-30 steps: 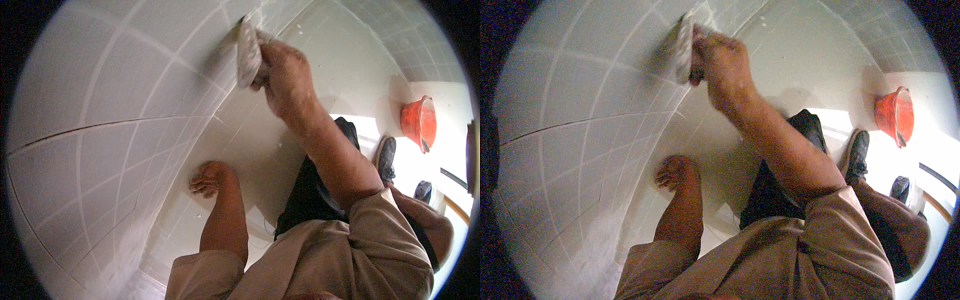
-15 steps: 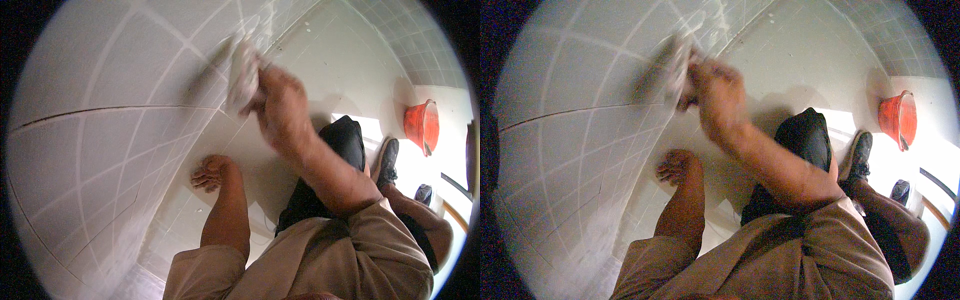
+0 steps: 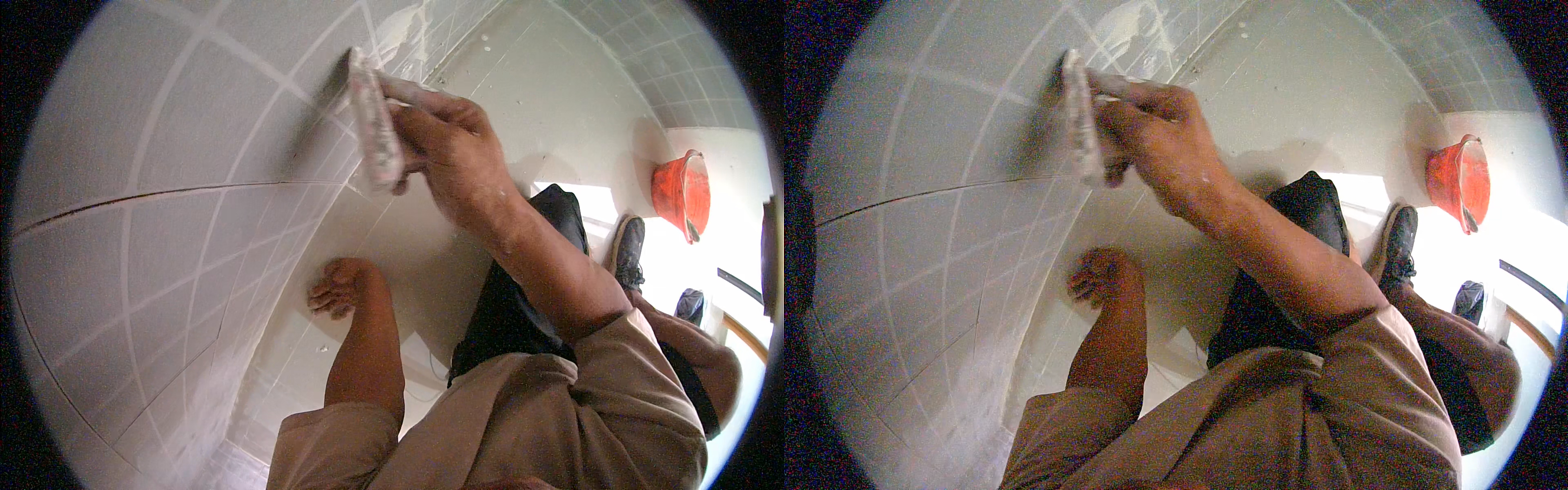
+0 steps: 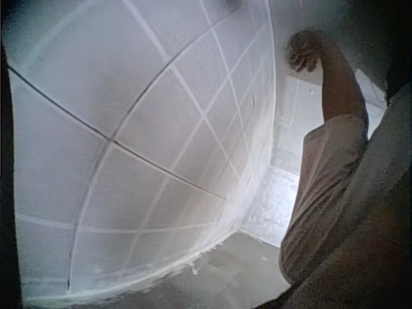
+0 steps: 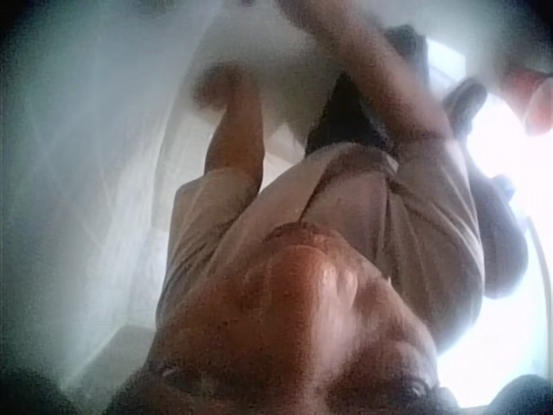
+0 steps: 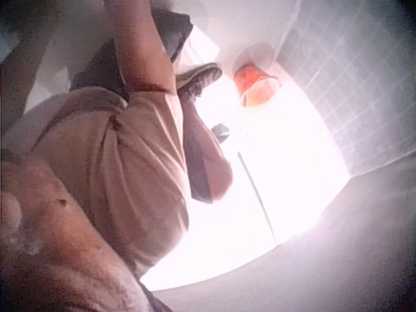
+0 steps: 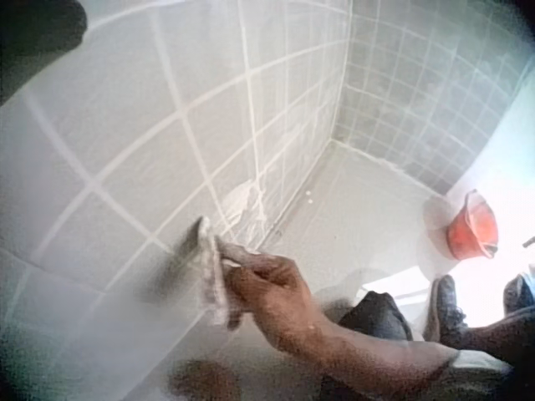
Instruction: The person applies grout to the joints between wall tiles using a rubber float, then periodically scoops more grout from a bucket onto the float.
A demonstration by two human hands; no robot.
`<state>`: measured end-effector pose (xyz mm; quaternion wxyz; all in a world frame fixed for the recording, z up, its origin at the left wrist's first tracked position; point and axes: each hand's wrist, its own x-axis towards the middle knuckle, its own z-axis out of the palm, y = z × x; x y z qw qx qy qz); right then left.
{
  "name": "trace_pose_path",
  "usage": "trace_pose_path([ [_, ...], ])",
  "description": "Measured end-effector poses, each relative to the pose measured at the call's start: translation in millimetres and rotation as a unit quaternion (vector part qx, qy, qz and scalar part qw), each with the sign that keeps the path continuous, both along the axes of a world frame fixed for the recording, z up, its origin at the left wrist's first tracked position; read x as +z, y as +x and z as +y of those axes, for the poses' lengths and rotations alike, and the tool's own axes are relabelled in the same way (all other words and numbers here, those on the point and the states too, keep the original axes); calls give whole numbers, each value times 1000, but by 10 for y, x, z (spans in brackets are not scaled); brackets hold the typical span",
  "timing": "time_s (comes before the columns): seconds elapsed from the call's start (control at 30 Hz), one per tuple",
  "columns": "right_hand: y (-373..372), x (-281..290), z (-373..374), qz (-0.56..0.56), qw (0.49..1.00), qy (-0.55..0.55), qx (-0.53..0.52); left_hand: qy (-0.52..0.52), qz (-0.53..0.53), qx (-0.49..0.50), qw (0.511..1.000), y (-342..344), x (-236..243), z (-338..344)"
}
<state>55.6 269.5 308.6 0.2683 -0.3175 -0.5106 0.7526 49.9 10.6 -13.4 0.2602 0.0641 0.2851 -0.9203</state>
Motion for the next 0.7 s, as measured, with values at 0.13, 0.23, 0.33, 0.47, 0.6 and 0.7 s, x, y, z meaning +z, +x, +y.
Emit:
trace_pose_path([
  [0.13,322,80,825,-208,883,421,14,-75,-168,149,972,-164,150,303],
  [0.23,-13,-40,762,-157,901,403,5,137,284,83,945,-248,-248,-278],
  [0.33,134,-23,616,-207,918,327,83,-276,-191,125,934,-133,-5,73],
  [0.47,113,-165,285,-36,998,51,-17,-224,-230,84,943,-70,201,461],
  [0.6,-74,-23,-423,-29,992,-21,123,92,255,79,959,-314,-369,-394],
  [0.7,37,-525,-390,-40,983,-16,177,527,494,57,690,-74,-157,57],
])
